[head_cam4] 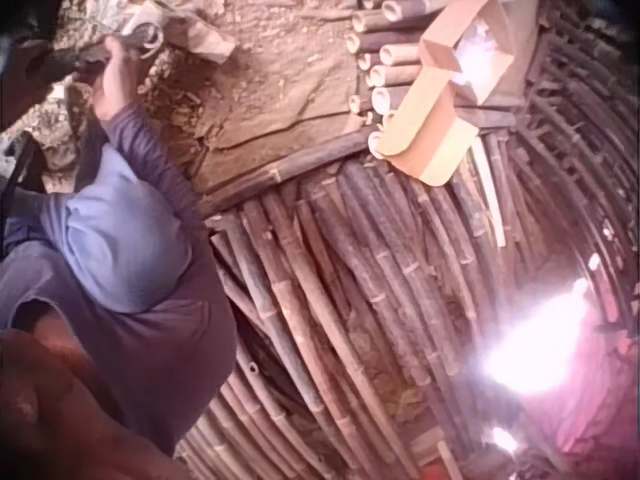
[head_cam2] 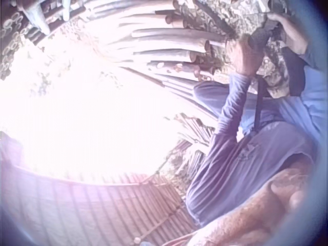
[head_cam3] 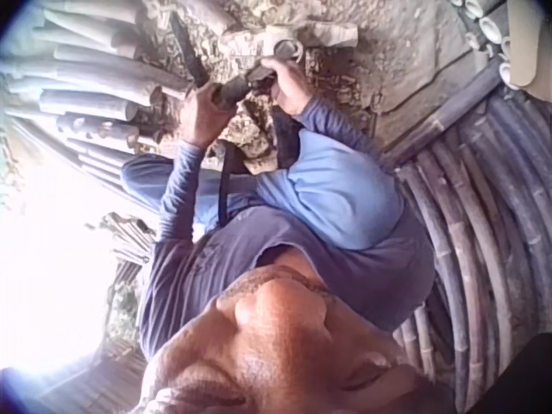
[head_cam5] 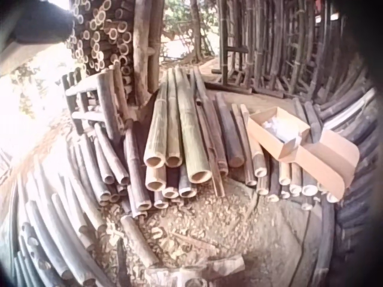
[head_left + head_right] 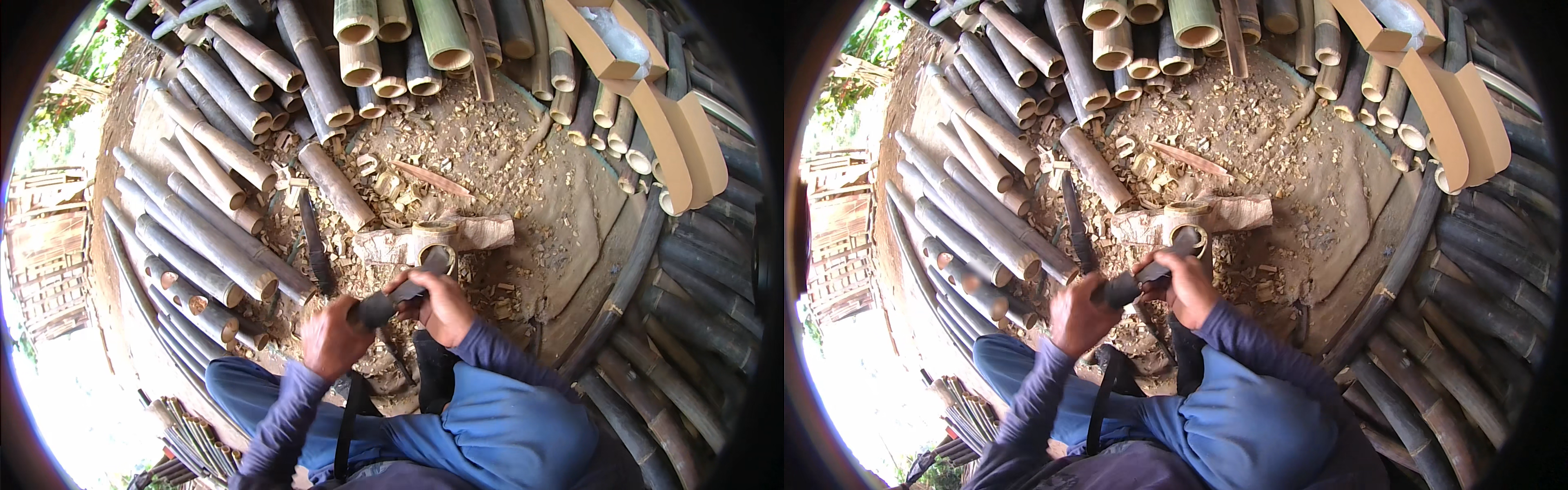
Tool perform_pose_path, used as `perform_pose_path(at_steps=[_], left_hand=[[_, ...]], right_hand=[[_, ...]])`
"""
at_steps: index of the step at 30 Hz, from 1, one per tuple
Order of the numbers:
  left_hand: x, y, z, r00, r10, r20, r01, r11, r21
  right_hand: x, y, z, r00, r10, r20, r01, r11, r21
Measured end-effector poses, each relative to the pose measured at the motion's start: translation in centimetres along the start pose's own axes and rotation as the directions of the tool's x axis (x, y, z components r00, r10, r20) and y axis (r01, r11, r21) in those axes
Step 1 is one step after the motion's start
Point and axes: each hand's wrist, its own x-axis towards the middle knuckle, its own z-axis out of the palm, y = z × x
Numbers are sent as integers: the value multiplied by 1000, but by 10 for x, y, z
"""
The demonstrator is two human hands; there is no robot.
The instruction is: The person carves a hole into a bamboo segment using a chisel and a mallet. They then fit a long bamboo pole into the carved opening and continue refining the joint with the chisel and mallet.
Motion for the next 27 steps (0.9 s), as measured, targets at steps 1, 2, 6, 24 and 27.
perform_pose_path(at_steps=[1,2,6,24,27], left_hand=[[-15,-13,14,978,-168,122,189,962,-196],[-19,-27,26,960,-203,194,263,891,-369],[26,8,-33,973,-149,176,152,988,-4],[75,37,-62,963,185,195,-250,883,398],[79,105,-53,808,510,296,-574,565,594]], right_hand=[[8,-2,1,994,108,-5,-107,978,-178],[16,-5,2,989,150,15,-143,964,-225],[11,-14,6,991,108,73,-115,988,106],[9,1,0,972,-116,203,24,913,408],[14,14,-31,950,-141,280,-105,699,707]])
